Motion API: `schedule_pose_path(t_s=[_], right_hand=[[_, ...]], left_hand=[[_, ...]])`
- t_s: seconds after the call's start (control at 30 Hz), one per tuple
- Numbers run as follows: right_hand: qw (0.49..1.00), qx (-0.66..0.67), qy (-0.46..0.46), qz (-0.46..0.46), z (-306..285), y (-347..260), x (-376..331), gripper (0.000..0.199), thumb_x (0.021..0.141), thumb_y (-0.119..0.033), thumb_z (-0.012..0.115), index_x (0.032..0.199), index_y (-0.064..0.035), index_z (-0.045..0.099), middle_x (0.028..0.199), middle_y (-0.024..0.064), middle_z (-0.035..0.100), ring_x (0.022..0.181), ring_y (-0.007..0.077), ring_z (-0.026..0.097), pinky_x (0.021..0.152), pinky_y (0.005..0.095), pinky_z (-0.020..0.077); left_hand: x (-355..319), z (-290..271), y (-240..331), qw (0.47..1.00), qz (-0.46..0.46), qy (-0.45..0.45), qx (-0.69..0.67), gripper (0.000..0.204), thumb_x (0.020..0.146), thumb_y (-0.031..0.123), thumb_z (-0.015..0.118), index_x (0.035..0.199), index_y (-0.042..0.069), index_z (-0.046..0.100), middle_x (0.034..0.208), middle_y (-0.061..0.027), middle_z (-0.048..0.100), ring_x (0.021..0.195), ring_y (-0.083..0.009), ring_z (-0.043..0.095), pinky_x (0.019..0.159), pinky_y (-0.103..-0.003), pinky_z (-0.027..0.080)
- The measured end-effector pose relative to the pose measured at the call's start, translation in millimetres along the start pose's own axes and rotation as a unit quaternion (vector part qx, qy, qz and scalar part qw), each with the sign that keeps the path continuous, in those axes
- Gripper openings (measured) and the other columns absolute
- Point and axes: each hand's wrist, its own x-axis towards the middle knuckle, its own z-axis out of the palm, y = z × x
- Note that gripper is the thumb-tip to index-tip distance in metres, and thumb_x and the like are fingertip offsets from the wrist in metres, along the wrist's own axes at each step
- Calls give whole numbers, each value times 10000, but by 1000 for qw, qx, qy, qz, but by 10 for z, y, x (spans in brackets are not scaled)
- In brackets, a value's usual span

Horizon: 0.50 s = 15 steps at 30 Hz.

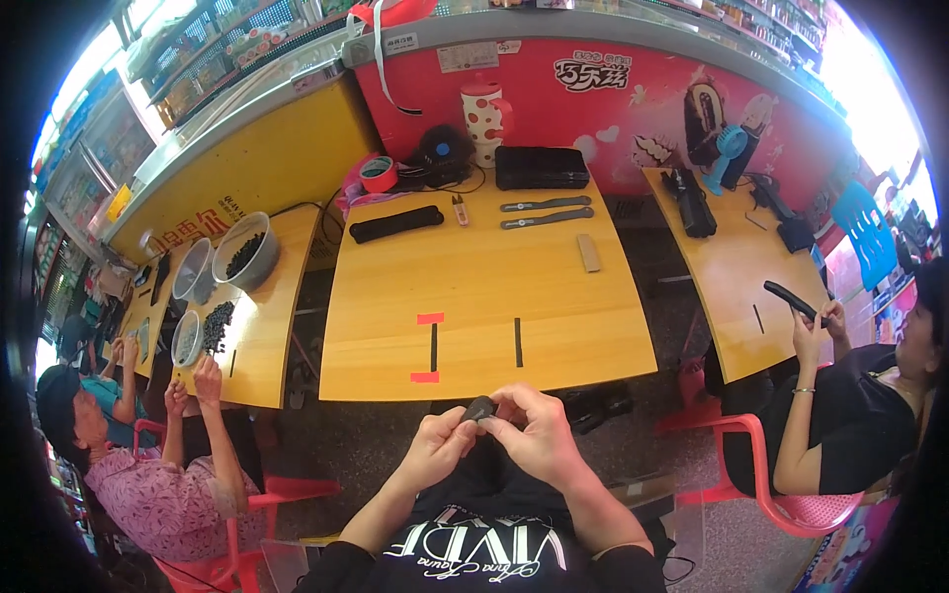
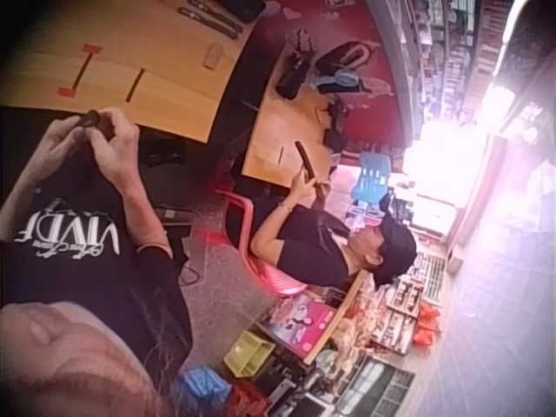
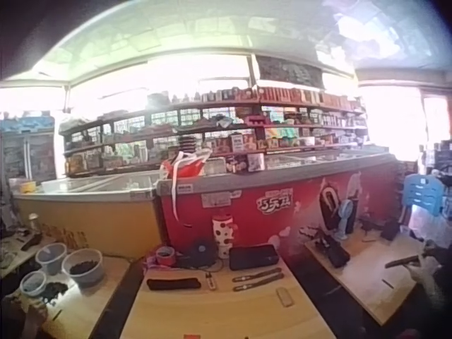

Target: Assembling small components onto black straps at a workbench.

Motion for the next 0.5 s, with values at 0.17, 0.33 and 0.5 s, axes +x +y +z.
schedule_pose_path(t_s=[0.17, 0.33, 0.5], right_hand=[[998, 66, -14, 17, -52, 83, 8, 198, 800, 61, 715, 948, 14, 592, 784, 37, 635, 685, 70, 614, 587, 213, 495], [980, 178, -16, 88, -2, 52, 1, 198, 815, 51, 713, 963, 3, 591, 797, 23, 638, 699, 69, 611, 591, 215, 503], [965, -149, 90, -196, 122, 124, 6, 243, 777, 27, 742, 965, -1, 591, 747, 104, 618, 624, 162, 620, 544, 265, 496]], left_hand=[[19, 7, 51, 999, 30, 4, 25, 253, 998, 200, 527, 845, 7, 587, 569, -7, 493, 515, -75, 469, 472, -249, 372], [3, 41, 49, 978, -61, -57, -189, 274, 1018, 230, 497, 877, 18, 600, 615, 37, 487, 530, -47, 433, 463, -211, 330], [4, 108, 60, 959, -112, -46, -256, 303, 1037, 273, 453, 917, 38, 604, 642, 63, 457, 526, -22, 392, 452, -182, 302]])
